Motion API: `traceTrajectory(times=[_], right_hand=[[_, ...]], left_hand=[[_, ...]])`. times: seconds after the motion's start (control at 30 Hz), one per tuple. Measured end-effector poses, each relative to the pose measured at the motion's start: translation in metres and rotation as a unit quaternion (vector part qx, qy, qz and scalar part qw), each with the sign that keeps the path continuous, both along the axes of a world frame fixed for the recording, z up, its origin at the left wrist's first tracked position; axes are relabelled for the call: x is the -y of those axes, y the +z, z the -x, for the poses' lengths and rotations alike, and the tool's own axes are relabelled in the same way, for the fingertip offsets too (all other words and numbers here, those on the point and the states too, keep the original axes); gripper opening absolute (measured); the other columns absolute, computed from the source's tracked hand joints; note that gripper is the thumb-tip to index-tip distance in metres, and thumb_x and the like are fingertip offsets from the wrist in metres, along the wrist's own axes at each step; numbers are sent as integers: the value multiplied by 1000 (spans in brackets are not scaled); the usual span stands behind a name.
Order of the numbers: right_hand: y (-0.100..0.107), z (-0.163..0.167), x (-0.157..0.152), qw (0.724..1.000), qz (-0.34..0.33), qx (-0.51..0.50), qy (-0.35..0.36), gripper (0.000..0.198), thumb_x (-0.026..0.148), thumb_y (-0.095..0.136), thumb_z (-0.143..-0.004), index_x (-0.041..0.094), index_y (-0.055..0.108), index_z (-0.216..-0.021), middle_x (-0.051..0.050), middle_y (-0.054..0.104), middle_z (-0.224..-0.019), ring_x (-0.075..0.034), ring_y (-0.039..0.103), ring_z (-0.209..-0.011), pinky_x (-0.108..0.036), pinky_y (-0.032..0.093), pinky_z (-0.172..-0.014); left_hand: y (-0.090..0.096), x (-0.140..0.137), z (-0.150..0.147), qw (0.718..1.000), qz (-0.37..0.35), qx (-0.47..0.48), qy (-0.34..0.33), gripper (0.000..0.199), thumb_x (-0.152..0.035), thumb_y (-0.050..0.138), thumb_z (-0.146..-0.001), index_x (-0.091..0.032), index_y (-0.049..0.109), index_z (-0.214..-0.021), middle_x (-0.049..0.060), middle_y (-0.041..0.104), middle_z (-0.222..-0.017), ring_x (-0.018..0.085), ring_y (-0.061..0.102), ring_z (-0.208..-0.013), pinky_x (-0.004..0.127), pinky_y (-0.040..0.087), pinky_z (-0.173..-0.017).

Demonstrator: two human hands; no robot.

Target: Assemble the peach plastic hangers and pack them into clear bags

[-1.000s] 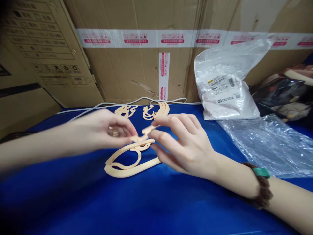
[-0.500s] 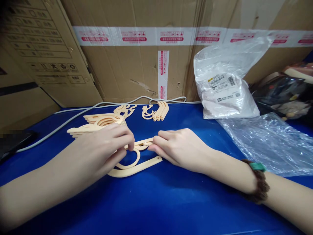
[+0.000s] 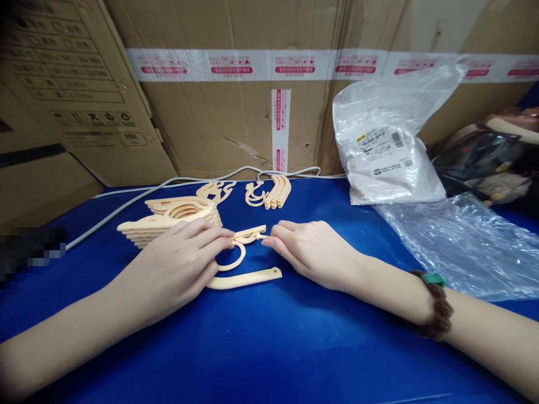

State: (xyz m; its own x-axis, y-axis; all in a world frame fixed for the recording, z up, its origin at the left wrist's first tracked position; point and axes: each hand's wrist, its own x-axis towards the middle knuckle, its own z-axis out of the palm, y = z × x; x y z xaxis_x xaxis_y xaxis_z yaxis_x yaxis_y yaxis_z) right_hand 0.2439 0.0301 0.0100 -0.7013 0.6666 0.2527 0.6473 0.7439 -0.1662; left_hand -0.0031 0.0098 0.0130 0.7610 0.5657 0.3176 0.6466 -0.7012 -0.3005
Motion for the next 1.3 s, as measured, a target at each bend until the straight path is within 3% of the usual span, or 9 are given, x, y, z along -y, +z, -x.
traceTrajectory(times=[0.13, 0.23, 0.5, 0.57, 0.67, 0.83, 0.93, 1.1, 1.3], right_hand=[[-1, 1, -2, 999, 0, -35, -4, 42, 41, 21, -105, 20, 46, -77, -1, 55, -72, -13, 50, -60, -27, 38, -61], [-1, 2, -2, 1000, 1, -25, -4, 38, 36, 23, -104, 21, 41, -74, 0, 52, -71, -13, 48, -58, -27, 36, -59], [-2, 4, -1, 1000, -22, -8, 0, 31, 29, 27, -99, 21, 42, -74, 0, 50, -69, -12, 47, -56, -27, 31, -56], [-2, 3, -1, 1000, -22, -7, 4, 31, 29, 27, -100, 21, 43, -74, 0, 51, -69, -12, 48, -57, -27, 31, -56], [-3, 2, -2, 1000, -21, 4, 14, 32, 29, 27, -100, 20, 45, -75, 0, 51, -70, -12, 47, -57, -27, 31, -56], [-3, 2, -1, 1000, -16, 8, 22, 31, 29, 28, -100, 20, 45, -76, 0, 50, -72, -14, 46, -59, -28, 32, -58], [-1, 1, -1, 1000, 8, -15, 24, 28, 28, 29, -99, 21, 40, -74, -1, 51, -72, -14, 46, -60, -28, 33, -60], [7, -1, -1, 999, 34, -32, 10, 30, 30, 29, -99, 22, 36, -71, 1, 49, -66, -13, 43, -56, -28, 31, -58], [18, -5, -4, 990, 131, -43, 7, 35, 32, 29, -101, 20, 49, -75, -1, 58, -70, -14, 52, -62, -29, 38, -62]], left_hand=[[0, 9, -3, 996, 30, 77, -27, 29, -18, 36, -98, -10, 64, -101, 11, 67, -102, 27, 57, -94, 44, 45, -88], [-2, 17, -6, 987, 74, 125, -71, 32, -20, 30, -102, -15, 58, -87, 6, 63, -87, 22, 53, -83, 37, 43, -78], [-7, 20, -8, 971, 125, 152, -134, 27, -12, 31, -96, -18, 50, -77, 3, 57, -77, 19, 47, -77, 33, 43, -79], [-7, 18, -8, 968, 149, 159, -126, 25, -12, 32, -96, -18, 52, -82, 4, 60, -83, 19, 50, -82, 33, 44, -81], [-8, 16, -9, 967, 175, 162, -92, 20, -19, 37, -99, -17, 56, -103, 7, 63, -111, 21, 53, -107, 36, 44, -94], [-13, 11, -9, 966, 219, 133, -40, 38, -44, 51, -97, -17, 51, -124, 14, 45, -146, 27, 33, -140, 48, 34, -113], [-14, 9, -10, 960, 244, 137, -31, 32, -44, 51, -97, -20, 52, -118, 13, 42, -150, 27, 29, -143, 50, 34, -114], [-12, 9, -11, 955, 257, 137, -55, 16, -32, 44, -100, -21, 55, -96, 12, 53, -139, 25, 34, -142, 49, 36, -113], [-11, 12, -7, 944, 282, 171, -30, 12, -29, 36, -103, -21, 45, -98, 14, 50, -143, 24, 32, -144, 50, 36, -113]])
